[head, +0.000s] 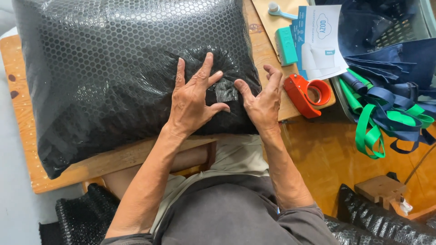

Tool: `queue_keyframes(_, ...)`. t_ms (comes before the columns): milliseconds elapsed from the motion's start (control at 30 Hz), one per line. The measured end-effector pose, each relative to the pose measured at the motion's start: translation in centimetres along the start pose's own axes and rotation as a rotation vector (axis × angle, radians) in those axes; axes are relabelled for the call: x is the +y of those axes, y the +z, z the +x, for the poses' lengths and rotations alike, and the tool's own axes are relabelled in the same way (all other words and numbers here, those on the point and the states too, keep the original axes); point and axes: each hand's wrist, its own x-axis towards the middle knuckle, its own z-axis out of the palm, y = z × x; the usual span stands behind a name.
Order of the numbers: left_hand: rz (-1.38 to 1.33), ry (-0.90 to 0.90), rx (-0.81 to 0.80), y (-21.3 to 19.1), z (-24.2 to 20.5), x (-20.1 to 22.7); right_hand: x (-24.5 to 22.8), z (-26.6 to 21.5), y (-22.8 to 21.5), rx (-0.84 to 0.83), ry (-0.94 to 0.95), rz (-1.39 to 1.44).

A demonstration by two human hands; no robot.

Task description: The person seals a black bubble mailer on a wooden table using a handheld tape dispenser. They repeatedly apply clear tape to the edges and seams, smooth it down, and reposition the package to access different sides.

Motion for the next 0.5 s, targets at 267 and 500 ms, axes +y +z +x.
queue_keyframes(267,0.005,-0.025,0.014,0.4,-0.1,-0.3,-5.5,-0.7,2.3,-0.040,-0.067,-0.116)
queue_keyframes(500,-0.021,-0.029,0.003,0.1,0.0,-0.1,-4.7,-0.5,1.9,-0.090,-0.056,-0.113)
